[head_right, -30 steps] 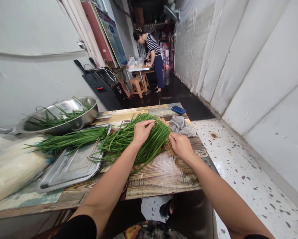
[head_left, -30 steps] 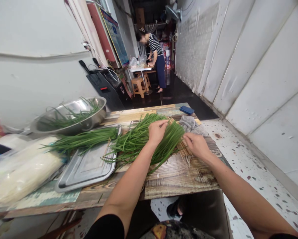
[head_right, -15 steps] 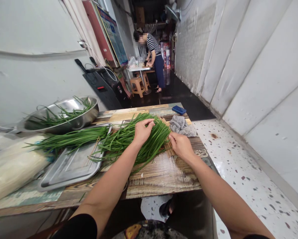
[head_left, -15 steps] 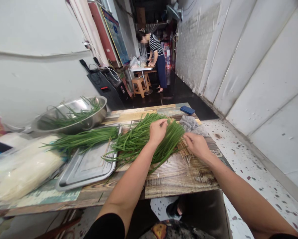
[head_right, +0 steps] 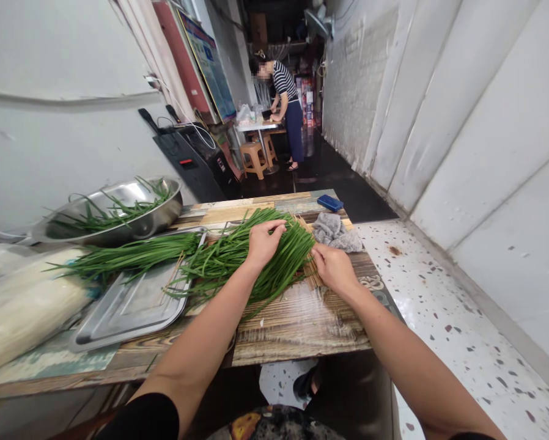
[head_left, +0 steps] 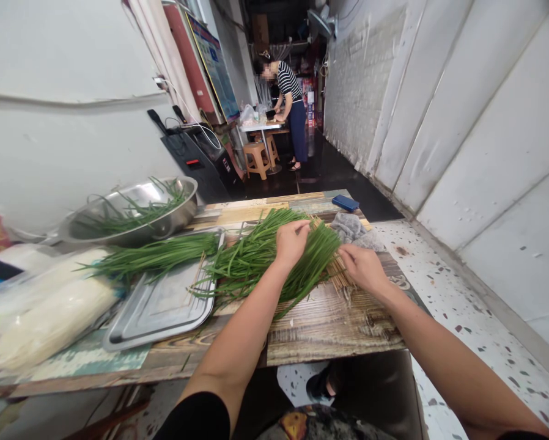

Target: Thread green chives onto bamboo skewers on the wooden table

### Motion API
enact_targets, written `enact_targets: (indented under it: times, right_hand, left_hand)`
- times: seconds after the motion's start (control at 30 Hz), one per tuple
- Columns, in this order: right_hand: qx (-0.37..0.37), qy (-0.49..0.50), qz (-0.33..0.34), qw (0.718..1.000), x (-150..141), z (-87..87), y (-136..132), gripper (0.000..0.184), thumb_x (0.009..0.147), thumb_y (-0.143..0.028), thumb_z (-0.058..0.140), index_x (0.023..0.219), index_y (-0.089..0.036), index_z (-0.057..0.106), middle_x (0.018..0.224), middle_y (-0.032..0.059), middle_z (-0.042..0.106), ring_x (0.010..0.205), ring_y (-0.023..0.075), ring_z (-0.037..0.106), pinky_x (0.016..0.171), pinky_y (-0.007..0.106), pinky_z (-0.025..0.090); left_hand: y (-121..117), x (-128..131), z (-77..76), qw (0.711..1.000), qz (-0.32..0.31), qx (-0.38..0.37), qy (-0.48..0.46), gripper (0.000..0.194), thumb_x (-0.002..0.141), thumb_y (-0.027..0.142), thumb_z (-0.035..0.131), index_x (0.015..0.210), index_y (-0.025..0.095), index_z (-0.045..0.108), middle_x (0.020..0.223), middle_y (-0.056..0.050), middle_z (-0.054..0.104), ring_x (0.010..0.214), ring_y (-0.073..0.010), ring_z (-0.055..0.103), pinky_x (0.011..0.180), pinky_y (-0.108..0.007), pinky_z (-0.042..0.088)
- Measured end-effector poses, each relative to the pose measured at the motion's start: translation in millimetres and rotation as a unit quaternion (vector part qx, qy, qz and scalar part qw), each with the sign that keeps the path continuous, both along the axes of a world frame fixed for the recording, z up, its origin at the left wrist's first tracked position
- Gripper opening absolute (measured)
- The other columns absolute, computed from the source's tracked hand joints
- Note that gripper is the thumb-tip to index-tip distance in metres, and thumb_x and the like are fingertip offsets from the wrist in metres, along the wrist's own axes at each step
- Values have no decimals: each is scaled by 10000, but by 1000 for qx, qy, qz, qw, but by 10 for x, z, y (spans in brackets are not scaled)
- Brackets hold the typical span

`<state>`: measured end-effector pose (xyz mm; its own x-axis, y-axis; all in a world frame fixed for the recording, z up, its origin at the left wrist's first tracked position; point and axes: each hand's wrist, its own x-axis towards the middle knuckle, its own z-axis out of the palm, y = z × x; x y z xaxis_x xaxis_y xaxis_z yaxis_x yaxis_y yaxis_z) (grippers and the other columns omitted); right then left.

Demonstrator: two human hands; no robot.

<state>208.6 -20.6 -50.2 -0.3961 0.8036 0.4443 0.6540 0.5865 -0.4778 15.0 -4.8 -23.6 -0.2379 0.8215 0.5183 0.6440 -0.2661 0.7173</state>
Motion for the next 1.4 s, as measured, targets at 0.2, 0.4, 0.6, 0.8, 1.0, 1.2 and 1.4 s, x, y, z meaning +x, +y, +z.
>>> enact_targets:
  times: [0.2,0.4,0.6,0.8,1.0,1.2,1.4]
  right_hand:
    - [4,-1,4,1000,4,-6,3,286,885,-273,376,825,-190,643,773,47,684,685,165,607,633,233,375]
    - [6,-2,1,1000,4,0,6,288,883,-280,376,808,-190,640,739,39,674,655,158,594,619,232,367]
    - [12,-10,-7,1000,-2,-3,-1,287,882,-285,373,806,-193,634,725,35,668,632,153,580,610,231,357]
    - [12,-28,-35,999,10,8,-1,282,877,-291,372,804,-193,626,702,34,653,614,151,564,591,235,337]
    - [-35,-70,-22,997,106,87,58,217,801,-258,444,666,-190,600,586,7,608,531,127,513,530,231,297]
    - [-38,-142,-51,988,130,60,94,214,783,-213,451,612,-183,576,601,35,617,550,136,515,525,248,268]
    - [-37,-157,-57,985,106,87,62,222,800,-242,437,634,-187,575,627,43,629,569,145,530,529,252,274]
  left_hand:
    - [-6,-3,-3,1000,-10,6,5,170,767,131,591,870,160,722,912,-36,724,883,-144,667,885,-280,496]
    - [-7,-18,-5,999,-17,19,41,164,785,141,589,879,170,721,922,-43,722,893,-150,663,893,-292,487]
    - [-7,17,-101,996,-22,13,81,176,805,167,580,894,218,722,947,-31,718,923,-155,643,915,-328,461]
    - [-65,-88,21,984,-77,-29,161,343,828,80,451,945,268,712,1036,-4,695,1001,-153,607,949,-344,406]
    - [-58,-265,57,974,18,-83,210,218,826,186,513,877,243,717,959,-46,707,957,-217,595,924,-415,348]
    - [-25,-206,-66,948,-19,-137,287,116,777,285,612,778,237,718,850,-57,671,910,-225,558,876,-408,329]
    - [-48,-63,-47,948,1,-137,287,156,794,322,592,817,246,726,886,-79,639,936,-247,512,855,-421,313]
